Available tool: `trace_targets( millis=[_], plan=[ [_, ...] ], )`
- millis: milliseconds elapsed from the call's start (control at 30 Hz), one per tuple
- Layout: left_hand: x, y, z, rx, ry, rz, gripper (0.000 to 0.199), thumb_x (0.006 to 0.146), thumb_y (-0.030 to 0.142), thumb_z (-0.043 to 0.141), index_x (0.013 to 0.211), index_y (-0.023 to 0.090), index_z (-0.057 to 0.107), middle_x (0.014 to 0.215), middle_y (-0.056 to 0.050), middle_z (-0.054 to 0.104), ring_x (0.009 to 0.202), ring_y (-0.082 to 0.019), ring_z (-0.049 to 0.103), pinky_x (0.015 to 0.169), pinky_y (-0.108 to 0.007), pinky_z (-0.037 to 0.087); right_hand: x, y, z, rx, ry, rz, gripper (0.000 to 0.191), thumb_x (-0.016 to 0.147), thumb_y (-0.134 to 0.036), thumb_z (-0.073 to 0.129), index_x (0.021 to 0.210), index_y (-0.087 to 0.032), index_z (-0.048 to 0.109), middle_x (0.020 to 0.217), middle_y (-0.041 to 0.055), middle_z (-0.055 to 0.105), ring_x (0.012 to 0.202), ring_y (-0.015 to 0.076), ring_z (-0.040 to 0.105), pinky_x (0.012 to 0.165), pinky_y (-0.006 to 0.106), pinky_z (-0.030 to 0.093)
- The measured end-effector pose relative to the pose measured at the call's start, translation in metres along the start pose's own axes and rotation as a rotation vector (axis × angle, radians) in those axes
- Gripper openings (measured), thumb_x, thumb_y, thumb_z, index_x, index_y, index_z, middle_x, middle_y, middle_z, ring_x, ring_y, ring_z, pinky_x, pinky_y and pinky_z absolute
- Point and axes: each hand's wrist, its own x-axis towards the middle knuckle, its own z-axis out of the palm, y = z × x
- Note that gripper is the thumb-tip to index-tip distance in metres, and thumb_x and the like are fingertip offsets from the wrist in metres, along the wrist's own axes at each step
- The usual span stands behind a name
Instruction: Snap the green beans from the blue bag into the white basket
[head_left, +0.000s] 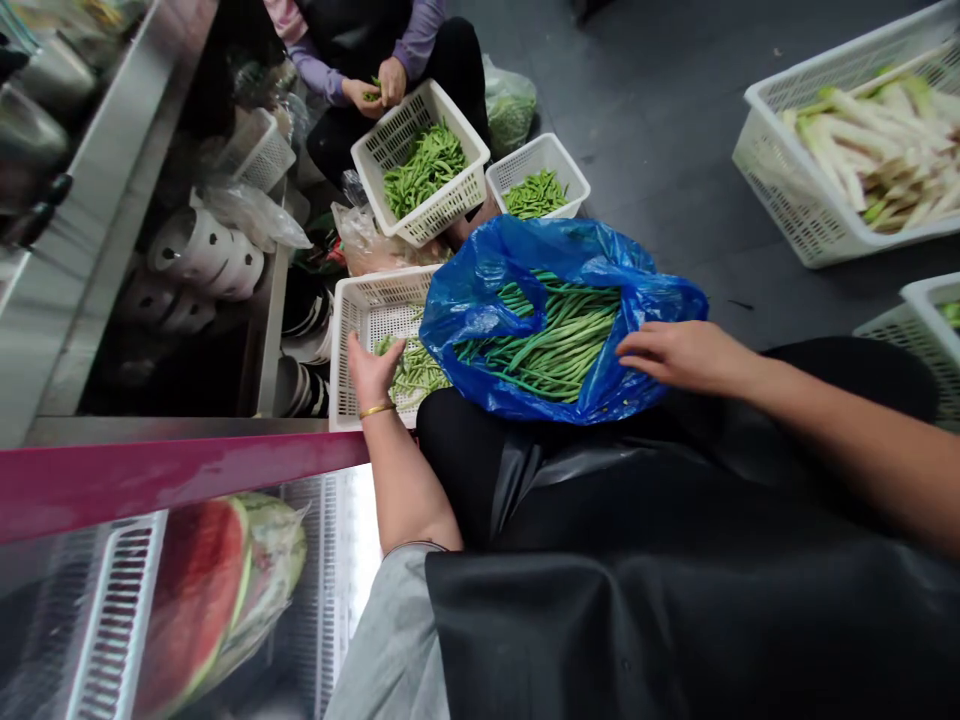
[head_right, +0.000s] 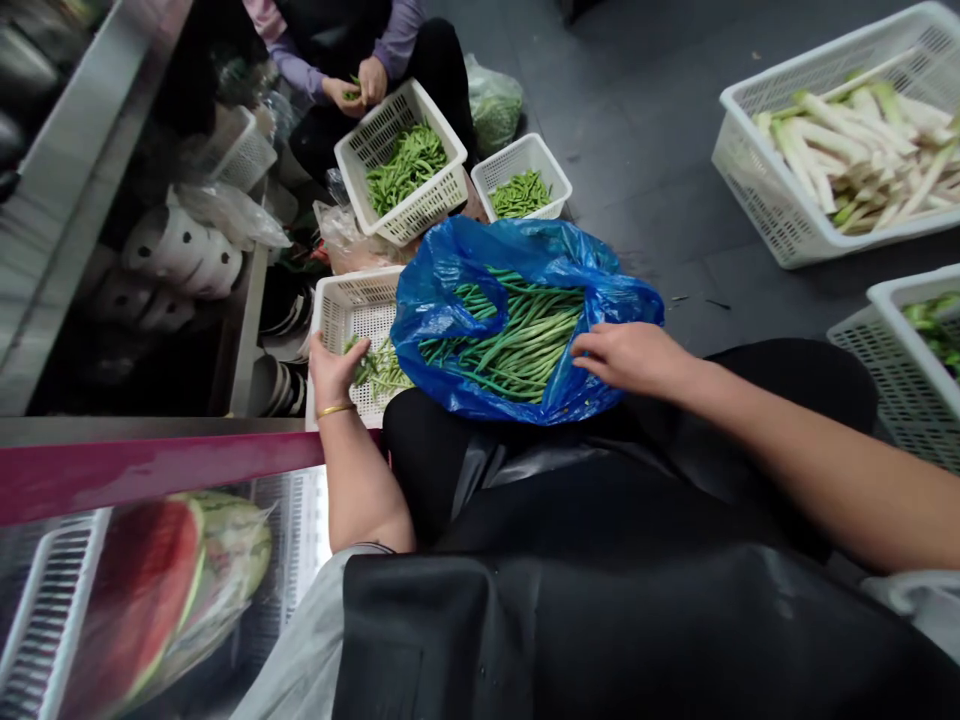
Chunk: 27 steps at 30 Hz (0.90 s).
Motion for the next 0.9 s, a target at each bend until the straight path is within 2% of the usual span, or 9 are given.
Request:
trace_targets(
  millis=[133,200,267,367,433,567,700,800,900],
  plan=[
    [-0.055,0.042,0.007,-0.26,0.088,0.25,0.04,0.079,0.035,0.064,0.115,0.017,0.057,0.102,-0.008,0.064,0.095,-0.019,0.063,0.087,-0.034,0.048,0.066,-0.053,0.032,-0.198,-0.129,-0.115,0.035,0.094,-0.024,0.035,0.109,-0.016,0.065,0.098,0.0139,0.066,0.073,0.0198,0.061,0.052,0.026,0.028],
    [-0.106,0.064,0.015,-0.427,-0.157,0.338,0.027,0.086,0.04,0.055,0.102,0.019,0.064,0.084,-0.003,0.065,0.075,-0.014,0.062,0.075,-0.029,0.049,0.094,-0.066,0.043,-0.198,-0.16,-0.14,0.034,0.093,-0.021,0.036,0.104,-0.01,0.066,0.092,0.0164,0.067,0.072,0.0208,0.061,0.053,0.027,0.028],
    [-0.152,0.075,0.032,-0.474,-0.592,0.334,0.027,0.081,0.042,0.062,0.09,0.017,0.069,0.074,-0.002,0.065,0.065,-0.012,0.059,0.066,-0.026,0.047,0.108,-0.067,0.042,-0.194,-0.167,-0.142,0.033,0.093,-0.02,0.037,0.098,-0.008,0.067,0.087,0.0167,0.068,0.071,0.0218,0.061,0.053,0.027,0.03],
    [-0.194,0.07,0.066,-0.555,-1.09,-0.062,0.041,0.08,0.053,0.06,0.085,0.013,0.07,0.063,-0.004,0.063,0.056,-0.011,0.055,0.052,-0.023,0.041,0.099,-0.054,0.013,-0.14,0.015,-0.081,0.034,0.094,-0.024,0.037,0.1,-0.009,0.067,0.092,0.017,0.069,0.078,0.0233,0.064,0.059,0.029,0.037],
    [-0.204,0.065,0.088,-0.731,-1.232,-0.381,0.055,0.078,0.063,0.056,0.093,0.012,0.069,0.069,-0.007,0.065,0.06,-0.014,0.059,0.05,-0.022,0.041,0.074,-0.046,-0.013,0.037,0.273,-0.033,0.033,0.093,-0.032,0.042,0.098,-0.013,0.068,0.095,0.0133,0.07,0.083,0.0219,0.064,0.067,0.029,0.043],
    [-0.207,0.073,0.113,-1.042,-1.315,-0.661,0.061,0.074,0.067,0.058,0.093,0.011,0.067,0.081,-0.011,0.068,0.074,-0.018,0.064,0.062,-0.026,0.048,0.004,-0.051,-0.027,0.471,0.371,-0.023,0.028,0.087,-0.043,0.053,0.08,-0.021,0.069,0.079,0.0049,0.071,0.07,0.0188,0.064,0.068,0.029,0.048],
    [-0.217,0.086,0.132,-0.962,-1.284,-0.778,0.038,0.058,0.04,0.082,0.072,0.01,0.063,0.06,-0.002,0.06,0.053,-0.009,0.054,0.056,-0.024,0.043,-0.038,-0.065,0.011,0.832,0.237,0.122,0.025,0.082,-0.044,0.06,0.079,-0.022,0.069,0.073,0.006,0.07,0.067,0.0185,0.064,0.066,0.031,0.05],
    [-0.218,0.088,0.141,-0.946,-1.115,-0.78,0.035,0.053,0.031,0.084,0.069,0.011,0.062,0.057,0.001,0.057,0.051,-0.007,0.052,0.051,-0.022,0.037,-0.045,-0.065,0.034,1.17,-0.116,0.265,0.028,0.076,-0.045,0.066,0.072,-0.017,0.065,0.06,0.0032,0.065,0.053,0.016,0.061,0.054,0.028,0.048],
    [-0.209,0.084,0.132,-0.969,-1.012,-0.668,0.034,0.055,0.032,0.084,0.075,0.012,0.065,0.061,0.001,0.058,0.056,-0.007,0.055,0.051,-0.02,0.036,-0.047,-0.048,0.035,1.35,-0.572,0.213,0.03,0.071,-0.043,0.072,0.068,-0.014,0.063,0.062,0.0037,0.068,0.055,0.0147,0.063,0.055,0.026,0.05]
  ],
)
